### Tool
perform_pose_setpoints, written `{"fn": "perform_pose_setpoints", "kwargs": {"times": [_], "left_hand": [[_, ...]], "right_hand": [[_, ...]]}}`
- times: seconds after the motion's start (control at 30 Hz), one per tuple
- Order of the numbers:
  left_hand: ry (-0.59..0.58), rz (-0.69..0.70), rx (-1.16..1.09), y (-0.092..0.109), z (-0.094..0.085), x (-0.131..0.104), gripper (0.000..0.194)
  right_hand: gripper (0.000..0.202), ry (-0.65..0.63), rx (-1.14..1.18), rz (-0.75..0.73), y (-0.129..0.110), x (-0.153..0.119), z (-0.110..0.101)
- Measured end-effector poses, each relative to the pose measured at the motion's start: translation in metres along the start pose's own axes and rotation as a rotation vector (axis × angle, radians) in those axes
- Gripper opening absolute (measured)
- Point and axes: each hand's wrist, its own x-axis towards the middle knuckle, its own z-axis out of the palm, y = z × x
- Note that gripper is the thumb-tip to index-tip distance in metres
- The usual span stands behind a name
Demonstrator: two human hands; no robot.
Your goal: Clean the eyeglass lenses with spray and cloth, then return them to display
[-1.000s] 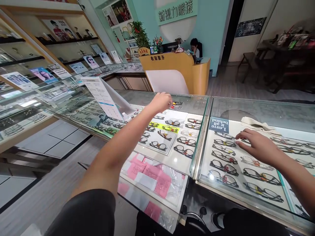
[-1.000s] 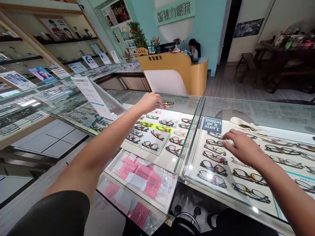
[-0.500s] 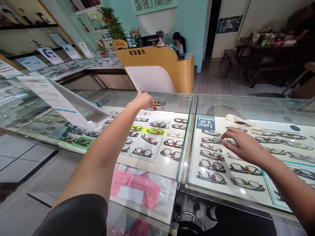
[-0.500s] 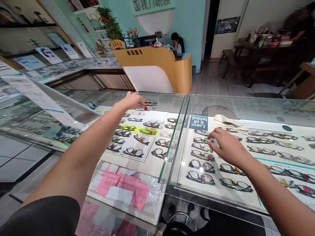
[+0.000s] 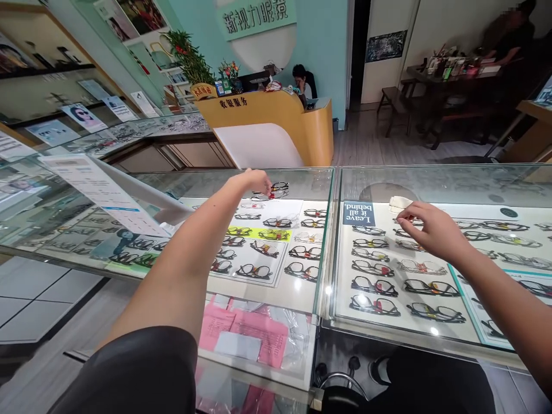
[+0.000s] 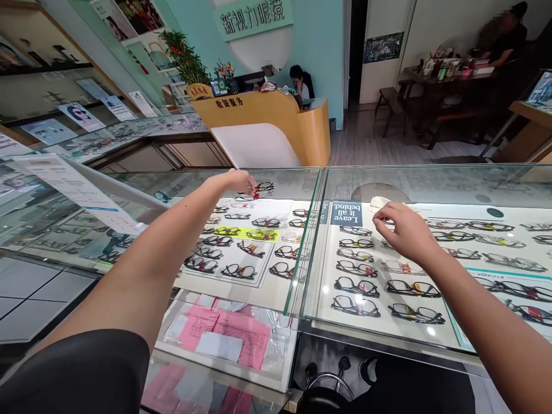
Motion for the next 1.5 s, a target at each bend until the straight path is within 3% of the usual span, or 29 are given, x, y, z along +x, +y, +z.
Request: {"fn": "perform_pose_setpoints", "kwargs": {"times": [0.1, 0.17, 0.23, 0.33, 0.4, 0.5, 0.57, 0.63, 0.77, 0.9, 1.07, 1.13, 1.23, 1.4, 1.5], "left_hand": [[0.049, 0.015, 0.021, 0.007, -0.005, -0.017, 0.014], [0.098, 0.032, 0.02, 0.007, -0.01, -0.041, 0.016], [0.147, 0.055, 0.007, 0.004, -0.017, -0.078, 0.021], [0.17, 0.139, -0.064, 0.004, -0.029, -0.157, 0.025], [0.118, 0.238, -0.164, 0.012, -0.034, -0.219, 0.024], [-0.067, 0.348, -0.299, 0.04, -0.03, -0.303, 0.025], [-0.244, 0.418, -0.391, 0.063, -0.015, -0.342, 0.023], [-0.366, 0.502, -0.514, 0.087, 0.01, -0.362, 0.016], [-0.461, 0.619, -0.665, 0.125, 0.077, -0.367, 0.004], [-0.484, 0.651, -0.611, 0.153, 0.133, -0.356, 0.005], [-0.244, 0.657, -0.342, 0.173, 0.175, -0.332, 0.005], [-0.12, 0.61, -0.19, 0.173, 0.188, -0.316, 0.011], [0.039, 0.435, -0.039, 0.161, 0.204, -0.287, 0.021], [0.225, 0.21, -0.003, 0.123, 0.221, -0.244, 0.032], [0.365, 0.07, -0.045, 0.116, 0.233, -0.214, 0.037]], "right_hand": [[0.035, -0.004, -0.003, -0.017, 0.001, 0.0, 0.0], [0.036, 0.005, -0.006, -0.017, 0.001, -0.001, -0.001], [0.035, 0.009, -0.005, -0.011, 0.001, -0.001, -0.003], [0.034, 0.008, -0.006, 0.009, 0.002, -0.002, -0.004], [0.033, 0.007, -0.017, 0.013, 0.002, -0.002, -0.002], [0.033, 0.008, -0.021, -0.001, -0.001, -0.003, 0.0], [0.032, 0.014, -0.013, -0.006, -0.004, -0.004, 0.0], [0.03, 0.027, -0.012, -0.014, -0.008, -0.006, -0.002], [0.028, 0.06, -0.015, -0.054, -0.014, -0.01, -0.004], [0.028, 0.052, -0.018, -0.079, -0.016, -0.011, -0.003], [0.028, 0.027, -0.014, -0.082, -0.018, -0.01, -0.001], [0.028, 0.024, -0.009, -0.07, -0.018, -0.009, -0.001], [0.028, 0.015, -0.009, -0.067, -0.017, -0.009, 0.0], [0.026, 0.014, -0.015, -0.076, -0.016, -0.009, 0.0], [0.027, 0.036, -0.015, -0.082, -0.015, -0.009, 0.001]]}}
